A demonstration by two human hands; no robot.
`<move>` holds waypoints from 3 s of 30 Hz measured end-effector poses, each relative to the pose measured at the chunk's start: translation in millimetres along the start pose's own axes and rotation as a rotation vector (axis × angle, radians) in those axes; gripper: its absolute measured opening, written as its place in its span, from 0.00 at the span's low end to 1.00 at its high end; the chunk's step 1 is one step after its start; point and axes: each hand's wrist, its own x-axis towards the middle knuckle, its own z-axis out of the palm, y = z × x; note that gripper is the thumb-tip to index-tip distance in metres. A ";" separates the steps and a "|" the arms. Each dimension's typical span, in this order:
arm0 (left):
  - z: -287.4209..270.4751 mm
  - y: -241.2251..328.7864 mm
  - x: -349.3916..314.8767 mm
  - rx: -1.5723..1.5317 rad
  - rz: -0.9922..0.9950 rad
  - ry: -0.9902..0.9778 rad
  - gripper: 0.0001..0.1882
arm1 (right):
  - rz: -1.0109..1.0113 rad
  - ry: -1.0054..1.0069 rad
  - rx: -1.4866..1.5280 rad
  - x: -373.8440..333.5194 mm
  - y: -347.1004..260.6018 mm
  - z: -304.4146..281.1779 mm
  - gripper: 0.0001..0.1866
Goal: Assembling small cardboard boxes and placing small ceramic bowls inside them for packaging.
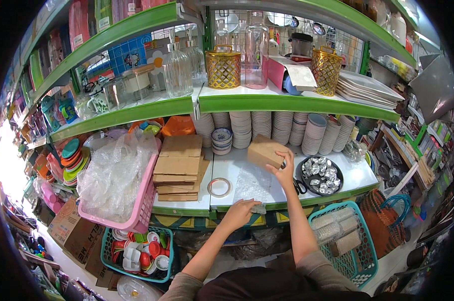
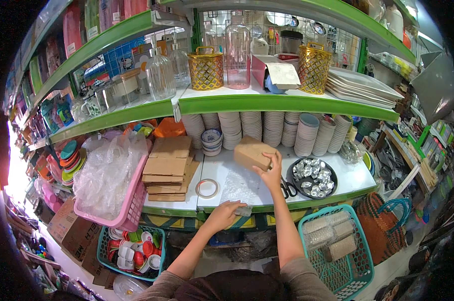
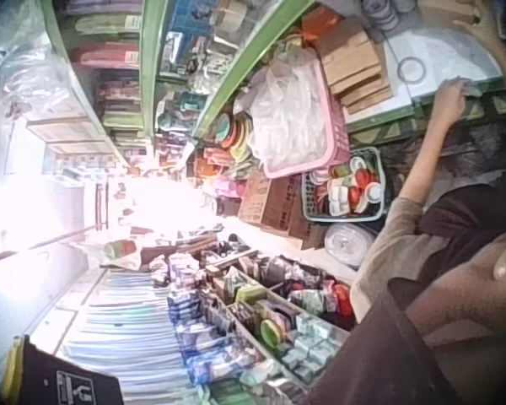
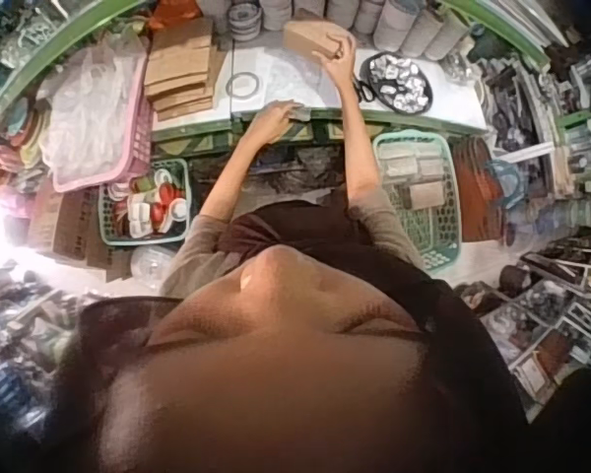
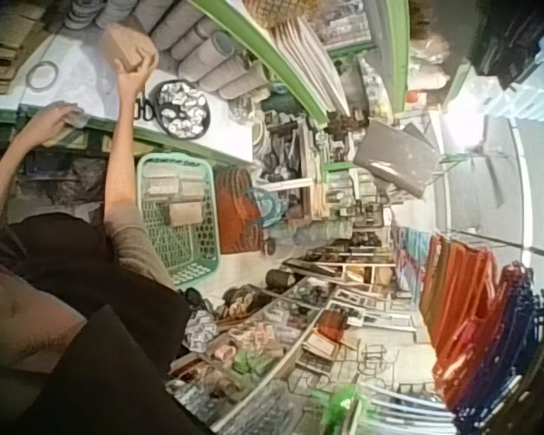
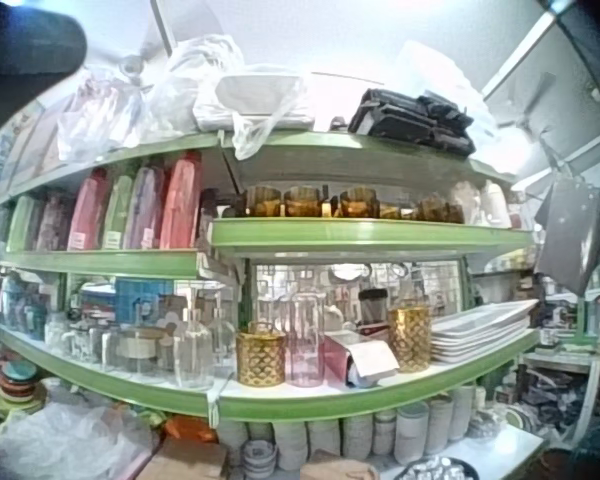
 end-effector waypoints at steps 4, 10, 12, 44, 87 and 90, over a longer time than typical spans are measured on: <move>2.2 7.5 1.2 0.031 0.024 -0.037 0.25 | 0.025 -0.242 0.165 -11.1 0.0 -6.3 0.31; 6.7 10.6 0.7 0.048 0.020 -0.069 0.23 | 0.048 -0.315 0.174 -26.0 14.3 -8.3 0.32; 8.9 10.3 -1.1 0.055 0.034 -0.083 0.23 | 0.096 -0.355 0.212 -26.0 20.0 -8.6 0.32; -27.9 41.1 -2.2 0.144 0.007 -0.124 0.16 | 0.181 -0.592 0.342 -19.5 30.6 -7.2 0.31; -62.9 16.3 99.3 0.165 0.491 0.520 0.07 | 0.382 -0.647 0.542 -51.5 37.2 -25.0 0.32; -59.9 18.7 105.5 0.124 0.467 0.529 0.07 | 0.473 -0.508 0.542 -61.9 59.1 -23.9 0.36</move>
